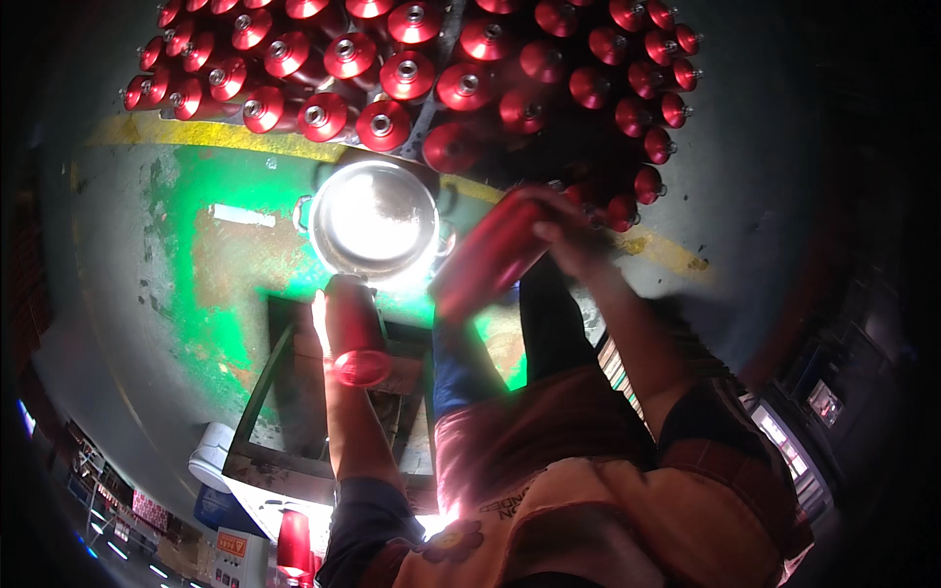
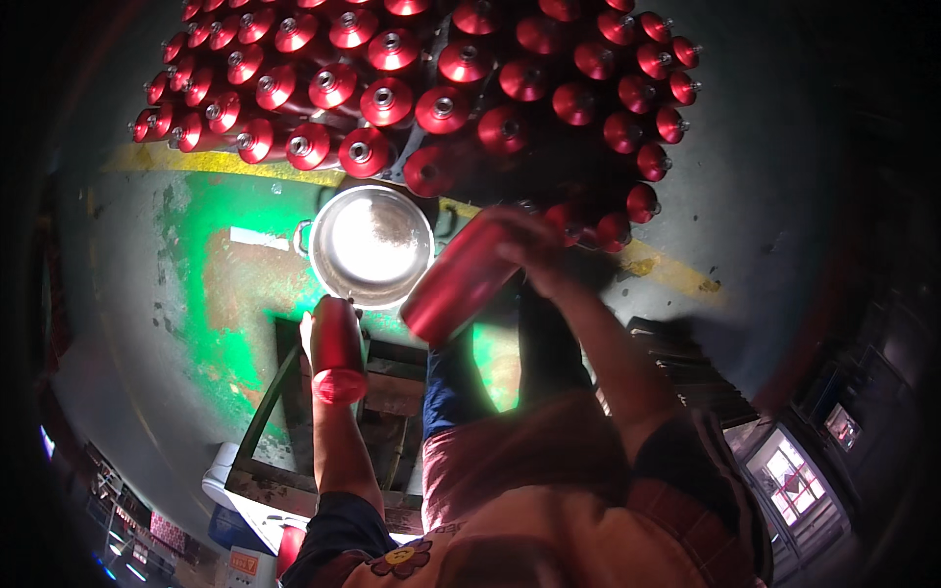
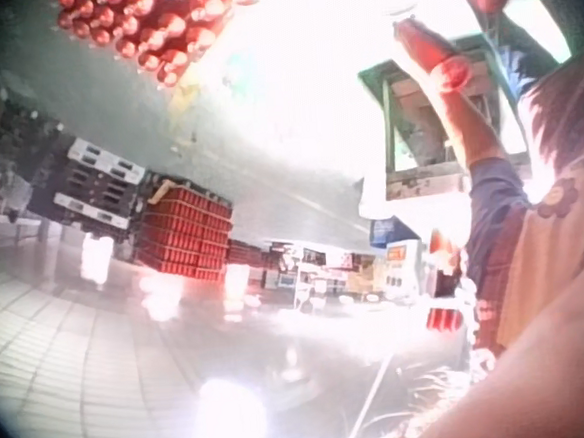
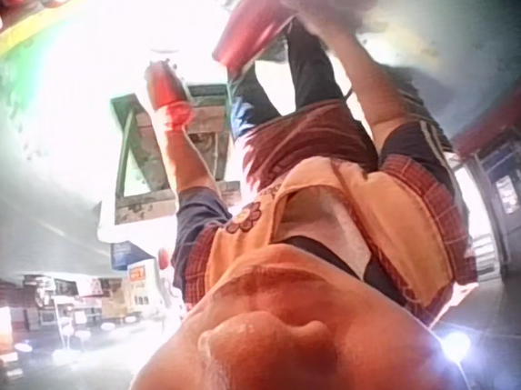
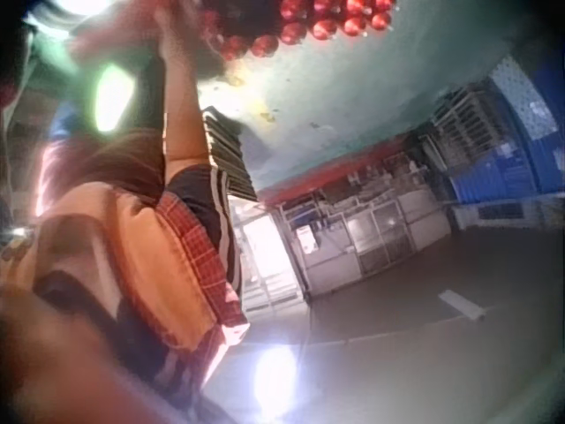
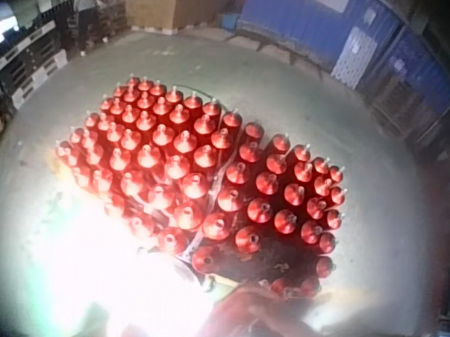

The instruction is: The person repeatedly picks up red cylindrical cans from a large pile, dips them into a metal bowl, and places them onto a metal tray. The process is continuous and repetitive, with the person handling the cans one at a time.

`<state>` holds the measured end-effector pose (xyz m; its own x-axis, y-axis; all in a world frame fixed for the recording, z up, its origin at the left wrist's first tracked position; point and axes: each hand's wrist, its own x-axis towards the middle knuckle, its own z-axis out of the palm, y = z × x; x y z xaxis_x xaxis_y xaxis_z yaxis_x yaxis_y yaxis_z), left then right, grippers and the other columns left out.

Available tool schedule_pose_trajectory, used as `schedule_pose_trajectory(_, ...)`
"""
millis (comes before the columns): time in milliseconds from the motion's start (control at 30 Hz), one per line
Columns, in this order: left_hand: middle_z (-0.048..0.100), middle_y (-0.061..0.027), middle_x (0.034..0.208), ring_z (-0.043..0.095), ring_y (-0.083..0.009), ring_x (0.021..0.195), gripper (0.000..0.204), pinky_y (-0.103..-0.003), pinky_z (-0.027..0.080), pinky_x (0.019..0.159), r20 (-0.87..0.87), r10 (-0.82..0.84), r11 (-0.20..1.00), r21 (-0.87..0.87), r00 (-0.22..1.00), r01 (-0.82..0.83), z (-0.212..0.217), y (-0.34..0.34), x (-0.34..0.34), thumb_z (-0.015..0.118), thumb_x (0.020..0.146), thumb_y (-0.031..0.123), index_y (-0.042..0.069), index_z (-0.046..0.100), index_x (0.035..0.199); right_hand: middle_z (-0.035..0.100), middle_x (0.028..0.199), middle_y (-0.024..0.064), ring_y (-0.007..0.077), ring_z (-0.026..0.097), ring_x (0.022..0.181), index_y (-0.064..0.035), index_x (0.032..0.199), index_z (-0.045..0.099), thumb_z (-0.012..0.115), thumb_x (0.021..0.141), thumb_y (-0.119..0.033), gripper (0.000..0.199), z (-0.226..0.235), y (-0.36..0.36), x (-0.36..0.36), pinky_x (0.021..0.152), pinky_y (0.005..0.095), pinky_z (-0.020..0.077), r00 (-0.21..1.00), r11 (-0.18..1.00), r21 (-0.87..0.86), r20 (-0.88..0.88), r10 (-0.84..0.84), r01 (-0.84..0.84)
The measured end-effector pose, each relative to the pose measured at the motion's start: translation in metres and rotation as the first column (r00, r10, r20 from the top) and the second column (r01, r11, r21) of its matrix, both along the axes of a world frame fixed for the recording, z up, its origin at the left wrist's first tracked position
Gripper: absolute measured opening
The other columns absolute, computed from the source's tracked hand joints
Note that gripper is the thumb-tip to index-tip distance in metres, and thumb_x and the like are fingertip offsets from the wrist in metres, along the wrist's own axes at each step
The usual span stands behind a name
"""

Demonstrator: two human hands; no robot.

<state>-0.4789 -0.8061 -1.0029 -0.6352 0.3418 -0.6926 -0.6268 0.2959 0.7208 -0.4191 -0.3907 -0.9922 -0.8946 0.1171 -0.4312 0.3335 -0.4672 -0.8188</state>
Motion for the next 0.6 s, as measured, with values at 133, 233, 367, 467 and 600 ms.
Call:
schedule_pose_trajectory(133, 0.067, -0.0111, 0.114, 0.06, -0.0194, 0.111, 0.038, -0.035, 0.046, 0.098, -0.037, 0.372, 0.91, 0.211, 0.927, -0.357, 0.017, 0.073, -0.018, 0.059, 0.094, 0.022, -0.001, 0.061, 0.124, 0.048, 0.14, 0.0116, 0.026, 0.05, 0.126, -0.0075, 0.116, 0.071, 0.076, 0.072, -0.007, 0.044, 0.014, 0.089, 0.003, 0.108, 0.0376, 0.0404, 0.969, 0.695, 0.719, -0.189, 0.157, 0.027)
schedule_pose_trajectory(233, 0.066, -0.0112, 0.119, 0.061, -0.0222, 0.111, 0.039, -0.036, 0.048, 0.098, -0.412, 0.106, 0.993, -0.004, 0.905, -0.118, 0.019, 0.156, -0.023, 0.074, 0.076, -0.001, 0.002, 0.07, 0.115, 0.044, 0.144, 0.0119, 0.0279, 0.048, 0.128, -0.0107, 0.109, 0.074, 0.079, 0.068, -0.004, 0.043, -0.001, 0.126, -0.003, 0.108, 0.0387, 0.0401, 0.95, 0.5, 0.862, -0.222, 0.219, 0.086)
schedule_pose_trajectory(367, 0.065, -0.0078, 0.118, 0.06, -0.0278, 0.108, 0.037, -0.04, 0.05, 0.093, -0.855, -0.196, 0.978, -0.203, 0.48, 0.037, -0.004, 0.267, -0.01, 0.086, 0.067, 0.005, 0.013, 0.077, 0.102, 0.044, 0.142, 0.008, 0.031, 0.045, 0.128, -0.0193, 0.104, 0.077, 0.079, 0.067, -0.004, 0.04, -0.046, 0.154, -0.01, 0.105, 0.0411, 0.0431, 0.915, 0.4, 0.915, -0.205, 0.347, 0.053)
schedule_pose_trajectory(467, 0.063, -0.0037, 0.118, 0.055, -0.0295, 0.113, 0.036, -0.04, 0.047, 0.094, -0.881, -0.275, 0.953, -0.301, 0.385, -0.009, -0.035, 0.321, -0.001, 0.088, 0.058, 0.01, 0.018, 0.08, 0.092, 0.048, 0.137, 0.0059, 0.0341, 0.043, 0.128, -0.0232, 0.102, 0.077, 0.077, 0.066, -0.005, 0.04, -0.08, 0.165, -0.01, 0.107, 0.0441, 0.0415, 0.873, 0.328, 0.944, -0.193, 0.448, 0.04)
schedule_pose_trajectory(600, 0.059, -0.0033, 0.123, 0.048, -0.0305, 0.119, 0.042, -0.042, 0.043, 0.1, -0.869, -0.343, 0.933, -0.359, 0.357, 0.022, -0.069, 0.36, 0.007, 0.084, 0.058, 0.009, 0.021, 0.08, 0.098, 0.053, 0.131, 0.0048, 0.0352, 0.042, 0.128, -0.023, 0.101, 0.077, 0.076, 0.064, -0.007, 0.04, -0.106, 0.169, -0.005, 0.107, 0.0452, 0.0421, 0.85, 0.333, 0.943, -0.158, 0.502, -0.021)
